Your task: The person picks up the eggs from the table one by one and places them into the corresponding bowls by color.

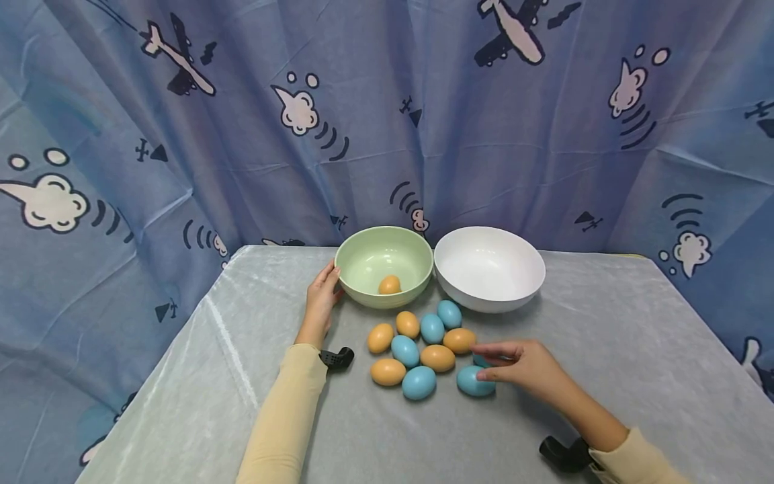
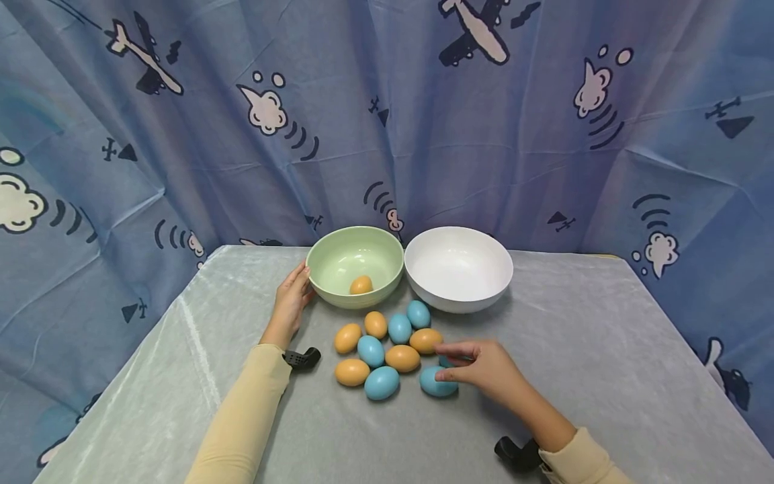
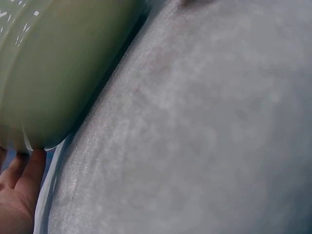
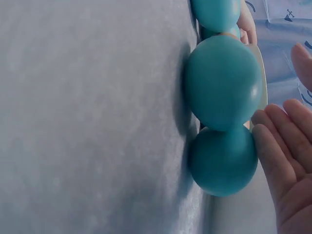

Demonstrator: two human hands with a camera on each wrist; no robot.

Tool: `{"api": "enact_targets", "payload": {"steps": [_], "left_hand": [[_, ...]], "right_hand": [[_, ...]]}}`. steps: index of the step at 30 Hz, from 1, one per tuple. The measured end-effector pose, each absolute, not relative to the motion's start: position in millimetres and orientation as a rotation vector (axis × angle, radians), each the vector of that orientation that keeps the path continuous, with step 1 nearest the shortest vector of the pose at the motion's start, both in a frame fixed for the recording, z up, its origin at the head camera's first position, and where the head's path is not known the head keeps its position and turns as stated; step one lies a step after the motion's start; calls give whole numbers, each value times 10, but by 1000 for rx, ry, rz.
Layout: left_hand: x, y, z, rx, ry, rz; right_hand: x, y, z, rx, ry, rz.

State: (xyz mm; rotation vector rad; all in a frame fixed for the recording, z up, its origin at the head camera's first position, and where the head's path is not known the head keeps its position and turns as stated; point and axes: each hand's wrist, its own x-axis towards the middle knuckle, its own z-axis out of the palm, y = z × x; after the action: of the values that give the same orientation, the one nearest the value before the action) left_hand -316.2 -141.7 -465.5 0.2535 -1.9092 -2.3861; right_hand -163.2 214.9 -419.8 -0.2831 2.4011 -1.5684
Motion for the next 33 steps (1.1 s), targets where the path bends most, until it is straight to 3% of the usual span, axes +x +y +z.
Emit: {"api": "enact_targets", "payload": {"steps": [18, 33], "left_hand": [[-3154, -1435, -4657, 247, -1909, -2396], [-3172, -1439, -4668, 219, -1899, -2408]], "right_hand": [[-1566, 2103, -4315, -541, 2649, -1281], [-1558, 2108, -4327, -362, 2613, -1229]]}}
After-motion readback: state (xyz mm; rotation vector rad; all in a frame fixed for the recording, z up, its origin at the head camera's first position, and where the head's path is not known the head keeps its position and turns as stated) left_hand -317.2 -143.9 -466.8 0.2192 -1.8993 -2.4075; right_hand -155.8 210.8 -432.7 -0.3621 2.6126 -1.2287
